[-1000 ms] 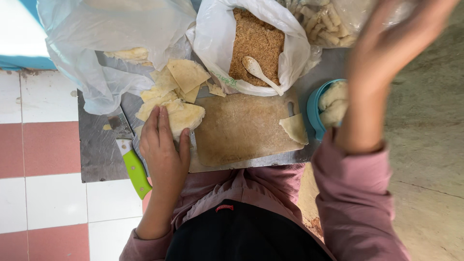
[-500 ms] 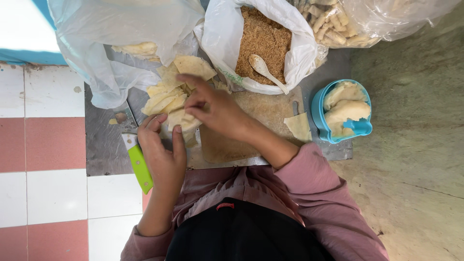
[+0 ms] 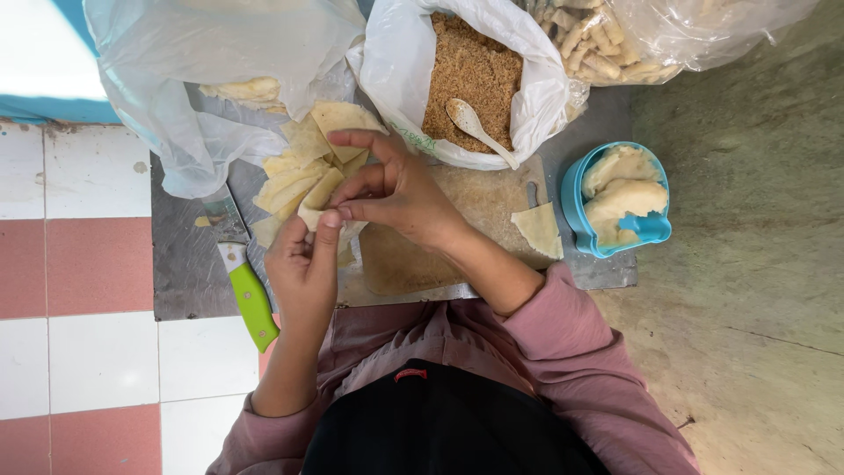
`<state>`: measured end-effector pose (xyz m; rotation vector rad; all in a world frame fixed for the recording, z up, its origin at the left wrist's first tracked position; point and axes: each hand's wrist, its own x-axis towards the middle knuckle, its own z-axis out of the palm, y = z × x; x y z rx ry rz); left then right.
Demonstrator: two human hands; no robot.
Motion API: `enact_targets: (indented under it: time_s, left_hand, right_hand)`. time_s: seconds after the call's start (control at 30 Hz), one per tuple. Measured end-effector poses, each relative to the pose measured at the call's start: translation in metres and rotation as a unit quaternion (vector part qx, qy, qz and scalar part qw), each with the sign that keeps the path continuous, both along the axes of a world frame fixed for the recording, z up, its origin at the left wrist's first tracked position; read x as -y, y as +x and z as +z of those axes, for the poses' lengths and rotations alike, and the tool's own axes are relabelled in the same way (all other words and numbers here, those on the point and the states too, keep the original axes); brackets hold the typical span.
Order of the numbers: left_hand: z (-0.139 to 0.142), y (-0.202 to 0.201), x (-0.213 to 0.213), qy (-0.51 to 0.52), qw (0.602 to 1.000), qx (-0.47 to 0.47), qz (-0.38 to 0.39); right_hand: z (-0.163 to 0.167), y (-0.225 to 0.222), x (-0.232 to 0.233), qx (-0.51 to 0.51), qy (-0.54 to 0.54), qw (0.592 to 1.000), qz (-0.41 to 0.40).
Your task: The person sits at a low table and cuts flat dough sheets into smaller pieces with a knife on a cutting board. They then spoon a brown filling from a plastic bag onto a dough piece, fold and pinch the dough closed around the filling, and place the folded pastry into a blue bowl.
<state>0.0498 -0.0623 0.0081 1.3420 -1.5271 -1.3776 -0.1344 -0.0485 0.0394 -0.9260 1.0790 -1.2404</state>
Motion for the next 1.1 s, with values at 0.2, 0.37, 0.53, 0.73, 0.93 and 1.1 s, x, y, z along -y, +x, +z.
enact_targets:
  time_s: [0.2, 0.37, 0.53, 0.73, 0.93, 1.1]
  left_hand:
    - [-0.006, 0.001, 0.004, -0.009, 0.977, -0.208, -0.043]
    - [0.006, 0.005, 0.017, 0.029, 0.972, -0.232, 0.005]
    - [0.032, 0.002, 0.015, -0.185, 0.963, 0.195, 0.030]
    - [0.038, -0.022, -0.018, -0.382, 0.921, 0.038, -0.066]
    - [0.004, -0.038, -0.032, -0.013, 0.981, -0.105, -0.165]
    - [-0.014, -0.030, -0.024, 0.242, 0.911, -0.327, -0.074]
  right_hand:
    - [-0.014, -0.003, -0.003, 0.090, 0.017, 0.992, -0.085]
    - [-0.007, -0.021, -0.012, 0.179, -0.046, 0.969, -0.167]
    - [0.011, -0.047, -0.049, 0.188, -0.033, 0.951, -0.242]
    - [0.014, -0.023, -0.088, -0.054, -0.106, 0.950, -0.287]
    - [0.000, -0.003, -0.093, -0.073, -0.081, 0.948, -0.298]
    - [-0.007, -0.039, -0.117, -0.021, -0.138, 0.899, -0.414]
